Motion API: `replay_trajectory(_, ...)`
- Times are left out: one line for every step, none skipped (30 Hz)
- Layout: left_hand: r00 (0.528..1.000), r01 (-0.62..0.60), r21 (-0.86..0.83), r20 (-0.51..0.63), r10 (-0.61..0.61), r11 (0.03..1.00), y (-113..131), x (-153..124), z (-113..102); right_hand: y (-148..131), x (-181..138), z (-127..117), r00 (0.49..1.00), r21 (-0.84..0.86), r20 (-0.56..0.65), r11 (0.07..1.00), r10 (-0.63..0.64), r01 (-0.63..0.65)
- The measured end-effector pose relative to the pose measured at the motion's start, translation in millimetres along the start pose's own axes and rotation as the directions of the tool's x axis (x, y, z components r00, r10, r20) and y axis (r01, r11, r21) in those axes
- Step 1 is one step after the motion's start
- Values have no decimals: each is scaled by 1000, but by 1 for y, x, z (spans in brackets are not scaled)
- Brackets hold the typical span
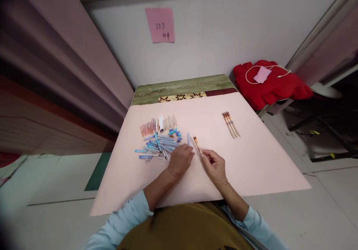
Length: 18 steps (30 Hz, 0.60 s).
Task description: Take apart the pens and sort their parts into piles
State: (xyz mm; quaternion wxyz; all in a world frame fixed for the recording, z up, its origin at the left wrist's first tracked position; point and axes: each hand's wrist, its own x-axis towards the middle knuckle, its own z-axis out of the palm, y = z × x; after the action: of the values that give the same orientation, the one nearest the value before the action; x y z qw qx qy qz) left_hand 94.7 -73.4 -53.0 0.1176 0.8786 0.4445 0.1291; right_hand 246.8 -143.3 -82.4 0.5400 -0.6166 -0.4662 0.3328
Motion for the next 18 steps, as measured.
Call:
replay_trajectory(1000, 0, 27, 10, 0, 1000, 1, 1, 2, -1, 0, 0, 1000, 3, 1, 1000, -26, 26)
replay_trajectory(1000, 0, 48, 17, -1, 999, 1, 1, 3, -2, 1, -1, 998, 3, 3, 998, -56, 56)
replay_trajectory(1000, 1, 64, 21, -2, 998, 1, 0, 4, -3, 2, -1, 996, 2, 8, 996, -85, 85)
replay_trajectory(1000, 2, 75, 24, -4, 997, 1, 0, 5, -5, 2, -2, 994, -2, 17, 994, -111, 111)
replay_trajectory(1000, 4, 81, 28, -6, 997, 1, -1, 6, -7, 3, -2, 991, -7, 26, 991, -132, 132)
replay_trajectory(999, 6, 84, 31, -8, 996, 0, -1, 7, -8, 3, -2, 989, -13, 36, 989, -147, 147)
replay_trajectory(999, 5, 86, 33, -8, 996, -1, -1, 8, -10, 4, -2, 986, -17, 45, 987, -157, 158)
replay_trajectory(999, 4, 88, 34, -7, 996, -1, -1, 8, -11, 4, -2, 985, -19, 53, 986, -164, 166)
replay_trajectory(999, 1, 92, 33, -4, 996, -2, -1, 9, -11, 4, -2, 984, -20, 58, 985, -169, 171)
replay_trajectory(1000, -3, 97, 31, 0, 995, -3, -1, 10, -12, 4, -2, 983, -19, 63, 985, -171, 173)
replay_trajectory(1000, -9, 102, 31, 5, 995, -3, -1, 11, -12, 4, -2, 983, -18, 65, 985, -171, 172)
replay_trajectory(999, -14, 108, 31, 11, 994, -3, 0, 12, -11, 4, -2, 983, -16, 69, 985, -169, 171)
replay_trajectory(999, -19, 113, 31, 15, 993, -4, 0, 13, -10, 4, -2, 983, -13, 72, 986, -167, 168)
replay_trajectory(999, -24, 118, 31, 20, 993, -3, 1, 14, -10, 4, -1, 983, -11, 77, 986, -165, 167)
replay_trajectory(999, -29, 124, 32, 26, 992, -3, 1, 14, -9, 4, -1, 983, -10, 82, 986, -165, 166)
replay_trajectory(999, -34, 130, 33, 30, 991, -3, 2, 15, -8, 4, -1, 983, -9, 87, 986, -164, 165)
replay_trajectory(999, -38, 136, 35, 33, 990, -2, 2, 15, -7, 4, -1, 982, -8, 91, 986, -163, 164)
replay_trajectory(999, -41, 141, 37, 36, 989, -1, 1, 15, -6, 4, 0, 983, -7, 91, 987, -161, 162)
